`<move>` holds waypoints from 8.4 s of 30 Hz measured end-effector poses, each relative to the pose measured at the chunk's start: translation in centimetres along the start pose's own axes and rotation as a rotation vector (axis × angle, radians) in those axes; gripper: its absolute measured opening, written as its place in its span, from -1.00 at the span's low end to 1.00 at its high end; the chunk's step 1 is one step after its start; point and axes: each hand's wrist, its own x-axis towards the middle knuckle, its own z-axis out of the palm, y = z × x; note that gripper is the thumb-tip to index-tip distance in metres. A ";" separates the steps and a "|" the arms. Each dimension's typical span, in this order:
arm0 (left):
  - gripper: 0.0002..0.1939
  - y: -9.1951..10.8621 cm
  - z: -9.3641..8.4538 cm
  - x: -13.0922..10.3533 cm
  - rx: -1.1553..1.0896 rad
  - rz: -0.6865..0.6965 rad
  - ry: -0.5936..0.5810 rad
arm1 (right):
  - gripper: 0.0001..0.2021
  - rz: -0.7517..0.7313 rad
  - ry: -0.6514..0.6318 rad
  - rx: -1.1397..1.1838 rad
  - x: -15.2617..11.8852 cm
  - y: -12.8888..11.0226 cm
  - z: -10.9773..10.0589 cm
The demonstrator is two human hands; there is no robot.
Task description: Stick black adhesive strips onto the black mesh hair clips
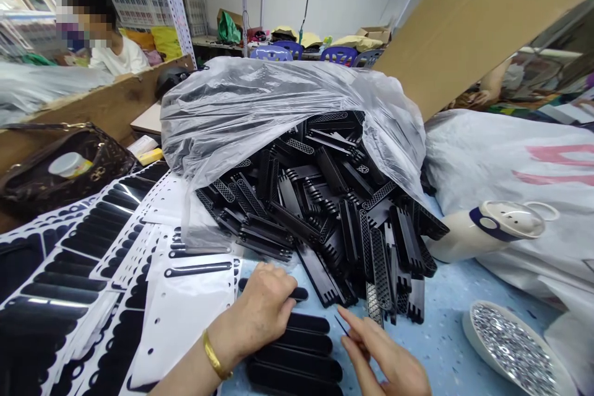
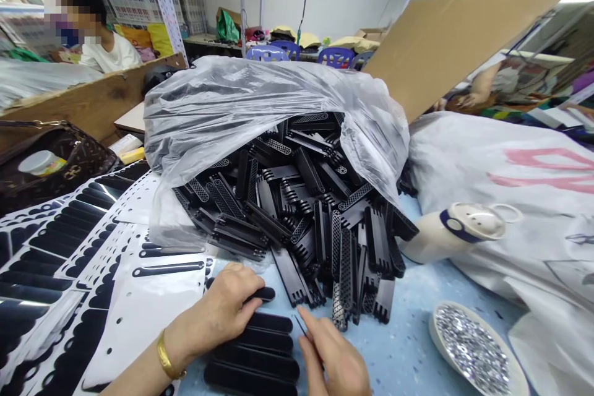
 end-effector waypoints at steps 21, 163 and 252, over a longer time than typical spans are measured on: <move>-0.91 0.3 -0.1 -0.1 -0.028 -0.038 -0.004 | -0.69 -0.097 -0.036 -0.118 5.0 -1.4 3.6; -0.81 -4.6 -0.4 -3.1 -0.405 0.057 0.314 | -0.73 0.514 -0.220 0.023 6.4 0.1 5.9; -0.26 -1.8 -1.0 -6.2 -0.136 -0.007 0.196 | -0.39 0.374 -0.071 -0.007 0.1 1.5 1.6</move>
